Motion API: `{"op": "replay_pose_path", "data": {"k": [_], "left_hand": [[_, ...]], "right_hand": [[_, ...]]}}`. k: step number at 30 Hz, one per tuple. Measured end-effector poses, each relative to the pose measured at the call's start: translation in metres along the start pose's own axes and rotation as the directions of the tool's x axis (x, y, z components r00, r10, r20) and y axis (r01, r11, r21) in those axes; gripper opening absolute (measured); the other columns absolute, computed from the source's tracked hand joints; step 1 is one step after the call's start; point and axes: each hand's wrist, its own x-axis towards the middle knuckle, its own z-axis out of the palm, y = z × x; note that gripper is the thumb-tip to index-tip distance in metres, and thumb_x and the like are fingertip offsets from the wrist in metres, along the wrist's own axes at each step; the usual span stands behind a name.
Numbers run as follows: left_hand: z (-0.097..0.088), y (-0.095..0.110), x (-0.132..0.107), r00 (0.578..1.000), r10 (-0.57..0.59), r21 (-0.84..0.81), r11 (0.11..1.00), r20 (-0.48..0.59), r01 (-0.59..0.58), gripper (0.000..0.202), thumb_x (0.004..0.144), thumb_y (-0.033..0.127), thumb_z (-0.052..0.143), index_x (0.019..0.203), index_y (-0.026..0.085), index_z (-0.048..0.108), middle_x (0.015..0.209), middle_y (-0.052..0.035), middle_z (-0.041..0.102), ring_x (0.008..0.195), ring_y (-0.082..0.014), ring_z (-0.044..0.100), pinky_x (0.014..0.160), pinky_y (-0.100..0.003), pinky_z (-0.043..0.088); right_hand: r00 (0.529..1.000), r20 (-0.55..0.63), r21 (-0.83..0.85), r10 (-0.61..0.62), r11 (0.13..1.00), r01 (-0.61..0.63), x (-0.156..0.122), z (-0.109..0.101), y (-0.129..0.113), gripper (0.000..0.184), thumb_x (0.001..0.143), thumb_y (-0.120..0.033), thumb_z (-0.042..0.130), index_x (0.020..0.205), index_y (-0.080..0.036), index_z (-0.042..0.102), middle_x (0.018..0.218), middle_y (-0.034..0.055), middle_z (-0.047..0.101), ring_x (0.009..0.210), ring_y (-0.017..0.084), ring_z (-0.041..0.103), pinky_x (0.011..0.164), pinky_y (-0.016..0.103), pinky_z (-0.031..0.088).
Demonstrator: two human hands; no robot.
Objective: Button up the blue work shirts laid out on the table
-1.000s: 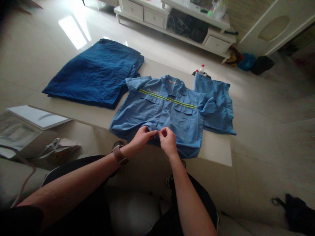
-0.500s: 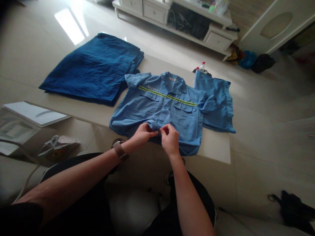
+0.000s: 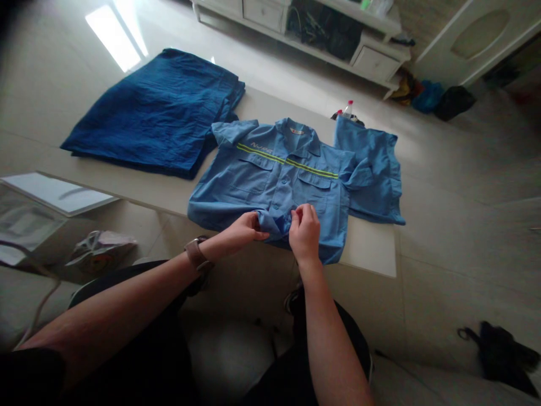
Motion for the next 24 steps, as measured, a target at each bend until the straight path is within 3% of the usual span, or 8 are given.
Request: {"op": "replay_pose_path", "data": {"k": [4,7,9,12,14,16,20,24], "left_hand": [[-0.023,-0.005,-0.002,0.993,-0.084,0.317,0.947,0.089,0.052,0.017,0.054,0.010,0.081,0.062,0.019,0.069,0.060,-0.0017,0.066,0.053,-0.0159,0.057,0.053,-0.026,0.044],[-0.037,-0.021,-0.005,0.992,-0.102,0.597,0.801,0.077,0.036,0.032,0.041,0.000,0.083,0.044,0.022,0.060,0.044,0.0004,0.055,0.049,-0.0174,0.053,0.057,-0.029,0.047],[-0.043,-0.032,-0.009,0.994,-0.109,0.701,0.708,-0.008,0.083,0.044,0.031,-0.007,0.084,0.036,0.023,0.052,0.039,0.0023,0.044,0.054,-0.0216,0.058,0.067,-0.032,0.050],[-0.045,-0.040,-0.013,0.986,-0.059,0.676,0.722,-0.153,0.149,0.055,0.023,-0.008,0.088,0.034,0.023,0.043,0.039,0.0040,0.033,0.074,-0.0305,0.067,0.081,-0.035,0.050],[-0.042,-0.037,-0.012,0.977,-0.010,0.633,0.760,-0.213,0.146,0.056,0.029,0.001,0.094,0.036,0.023,0.043,0.043,0.0023,0.035,0.087,-0.0334,0.069,0.087,-0.034,0.049],[-0.034,-0.029,-0.009,0.970,0.036,0.651,0.747,-0.242,0.134,0.052,0.042,0.014,0.098,0.041,0.023,0.047,0.048,-0.0006,0.043,0.092,-0.0335,0.069,0.089,-0.033,0.047],[-0.013,-0.015,-0.004,0.965,0.103,0.732,0.672,-0.243,0.113,0.044,0.059,0.035,0.095,0.049,0.023,0.054,0.052,-0.0019,0.046,0.082,-0.0314,0.067,0.084,-0.033,0.044],[0.001,-0.012,-0.004,0.952,0.220,0.752,0.658,-0.213,0.016,0.038,0.066,0.036,0.090,0.057,0.022,0.056,0.058,-0.0023,0.052,0.079,-0.0275,0.065,0.082,-0.032,0.042]], "right_hand": [[0.975,0.195,0.034,0.103,0.993,-0.111,0.002,-0.009,0.014,0.027,0.093,-0.046,0.058,0.083,-0.021,0.060,0.068,0.0000,0.056,0.063,0.016,0.051,0.065,0.029,0.040],[0.941,0.319,-0.013,0.112,0.993,-0.113,-0.003,-0.011,0.022,0.038,0.084,-0.058,0.071,0.087,-0.020,0.070,0.075,0.0035,0.065,0.070,0.019,0.058,0.068,0.030,0.042],[0.906,0.413,-0.035,0.091,0.996,-0.084,-0.007,-0.010,0.027,0.035,0.073,-0.053,0.083,0.087,-0.021,0.075,0.081,0.0058,0.071,0.076,0.022,0.063,0.071,0.031,0.045],[0.835,0.549,-0.028,0.047,0.999,-0.038,-0.010,-0.009,0.030,0.018,0.071,-0.034,0.086,0.082,-0.023,0.078,0.086,0.0062,0.075,0.082,0.024,0.067,0.075,0.032,0.048],[0.811,0.585,0.009,0.014,1.000,-0.024,-0.010,-0.010,0.027,0.006,0.077,-0.027,0.079,0.081,-0.023,0.078,0.087,0.0060,0.076,0.085,0.024,0.068,0.078,0.033,0.048],[0.806,0.592,0.067,-0.006,0.997,-0.042,-0.009,-0.013,0.022,0.009,0.083,-0.028,0.070,0.081,-0.022,0.076,0.085,0.0048,0.075,0.083,0.023,0.067,0.078,0.033,0.048],[0.814,0.581,0.212,0.008,0.964,-0.161,-0.006,-0.018,0.009,0.020,0.087,-0.038,0.061,0.078,-0.021,0.067,0.076,0.0009,0.067,0.077,0.019,0.062,0.074,0.030,0.046],[0.803,0.592,0.350,0.060,0.879,-0.324,-0.007,-0.019,0.003,0.025,0.086,-0.045,0.061,0.081,-0.021,0.059,0.075,-0.0006,0.060,0.071,0.016,0.055,0.068,0.028,0.046]]}}
